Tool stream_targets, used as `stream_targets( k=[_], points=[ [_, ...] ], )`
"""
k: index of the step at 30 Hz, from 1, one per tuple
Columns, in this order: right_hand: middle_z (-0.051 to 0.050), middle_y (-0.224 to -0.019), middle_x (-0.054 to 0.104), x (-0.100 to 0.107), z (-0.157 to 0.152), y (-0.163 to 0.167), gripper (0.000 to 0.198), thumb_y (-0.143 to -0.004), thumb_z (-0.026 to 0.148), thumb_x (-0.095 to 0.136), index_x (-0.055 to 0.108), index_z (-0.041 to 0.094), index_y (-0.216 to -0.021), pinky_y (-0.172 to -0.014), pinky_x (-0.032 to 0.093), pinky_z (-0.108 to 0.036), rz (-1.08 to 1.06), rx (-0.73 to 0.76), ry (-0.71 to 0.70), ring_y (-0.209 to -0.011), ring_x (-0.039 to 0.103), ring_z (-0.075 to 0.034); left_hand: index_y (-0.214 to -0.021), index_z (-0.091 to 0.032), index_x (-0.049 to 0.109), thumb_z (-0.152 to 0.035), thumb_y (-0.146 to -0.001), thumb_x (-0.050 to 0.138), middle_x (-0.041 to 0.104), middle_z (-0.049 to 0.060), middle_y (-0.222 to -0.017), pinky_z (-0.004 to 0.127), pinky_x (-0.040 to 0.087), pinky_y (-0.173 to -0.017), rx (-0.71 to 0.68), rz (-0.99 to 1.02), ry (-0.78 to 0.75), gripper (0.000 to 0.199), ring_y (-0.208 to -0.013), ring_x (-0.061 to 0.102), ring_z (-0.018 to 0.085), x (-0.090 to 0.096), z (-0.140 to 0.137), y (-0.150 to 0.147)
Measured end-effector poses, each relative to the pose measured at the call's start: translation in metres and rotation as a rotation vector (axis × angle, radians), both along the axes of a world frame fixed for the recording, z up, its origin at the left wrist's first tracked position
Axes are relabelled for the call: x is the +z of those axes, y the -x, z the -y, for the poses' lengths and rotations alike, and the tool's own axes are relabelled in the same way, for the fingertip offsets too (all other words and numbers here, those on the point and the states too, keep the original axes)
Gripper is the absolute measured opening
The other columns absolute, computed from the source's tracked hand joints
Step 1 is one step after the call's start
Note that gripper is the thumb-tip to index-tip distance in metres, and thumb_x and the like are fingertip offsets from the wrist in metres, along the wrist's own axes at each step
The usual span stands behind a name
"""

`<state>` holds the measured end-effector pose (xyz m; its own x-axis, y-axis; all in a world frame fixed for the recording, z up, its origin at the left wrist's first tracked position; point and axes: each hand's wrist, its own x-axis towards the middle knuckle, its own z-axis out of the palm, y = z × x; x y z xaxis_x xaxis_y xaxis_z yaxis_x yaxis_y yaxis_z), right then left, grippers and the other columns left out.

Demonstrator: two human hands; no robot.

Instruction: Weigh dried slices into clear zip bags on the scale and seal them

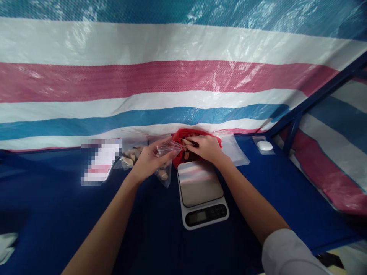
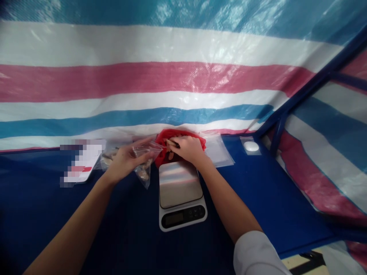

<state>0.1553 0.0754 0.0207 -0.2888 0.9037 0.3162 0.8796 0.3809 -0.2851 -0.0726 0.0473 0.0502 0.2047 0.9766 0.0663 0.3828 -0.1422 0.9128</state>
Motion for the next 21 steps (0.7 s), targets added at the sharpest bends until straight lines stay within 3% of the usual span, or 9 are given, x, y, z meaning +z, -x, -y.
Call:
stream_targets(
  k=[4, 7, 13, 21],
  points=[
    [-0.004, -0.11, 0.078, -0.005, 0.0, 0.001, 0.035, -0.097, 0.047, 0.051, 0.075, 0.03, -0.116, -0.068, 0.045, -0.028, 0.11, -0.016, -0.018, -0.094, 0.07, -0.021, -0.128, -0.019, 0.07, -0.055, -0.072, 0.079, 0.078, 0.007, -0.102, 0.037, 0.061, -0.072, 0.005, 0.014, -0.006, 0.067, -0.097, 0.071, 0.032, -0.001, 0.0, 0.0],
    [-0.004, -0.114, 0.077, -0.006, 0.0, 0.002, 0.034, -0.097, 0.045, 0.052, 0.076, 0.029, -0.116, -0.071, 0.047, -0.028, 0.079, -0.009, -0.016, -0.098, 0.07, -0.021, -0.128, -0.019, 0.07, -0.055, -0.071, 0.079, 0.078, 0.007, -0.106, 0.036, 0.06, -0.072, 0.005, 0.012, -0.002, 0.067, -0.099, 0.07, 0.032, 0.0, 0.0, -0.001],
    [0.0, -0.105, 0.079, -0.002, -0.003, -0.002, 0.028, -0.091, 0.039, 0.064, 0.077, 0.029, -0.113, -0.08, 0.051, -0.029, -0.146, -0.017, 0.038, -0.092, 0.072, -0.02, -0.132, -0.019, 0.066, -0.056, -0.072, 0.078, 0.077, 0.007, -0.109, 0.037, 0.061, -0.075, -0.015, 0.03, 0.026, 0.072, -0.099, 0.07, 0.031, 0.001, 0.001, -0.002],
    [0.002, -0.107, 0.079, -0.005, -0.011, -0.015, 0.029, -0.088, 0.03, 0.067, 0.076, 0.029, -0.116, -0.085, 0.057, -0.031, -0.555, 0.068, 0.15, -0.091, 0.073, -0.019, -0.133, -0.017, 0.065, -0.054, -0.076, 0.077, 0.076, 0.008, -0.117, 0.039, 0.056, -0.096, -0.073, 0.053, -0.033, 0.069, -0.106, 0.07, 0.029, -0.004, 0.001, -0.005]
  ],
)
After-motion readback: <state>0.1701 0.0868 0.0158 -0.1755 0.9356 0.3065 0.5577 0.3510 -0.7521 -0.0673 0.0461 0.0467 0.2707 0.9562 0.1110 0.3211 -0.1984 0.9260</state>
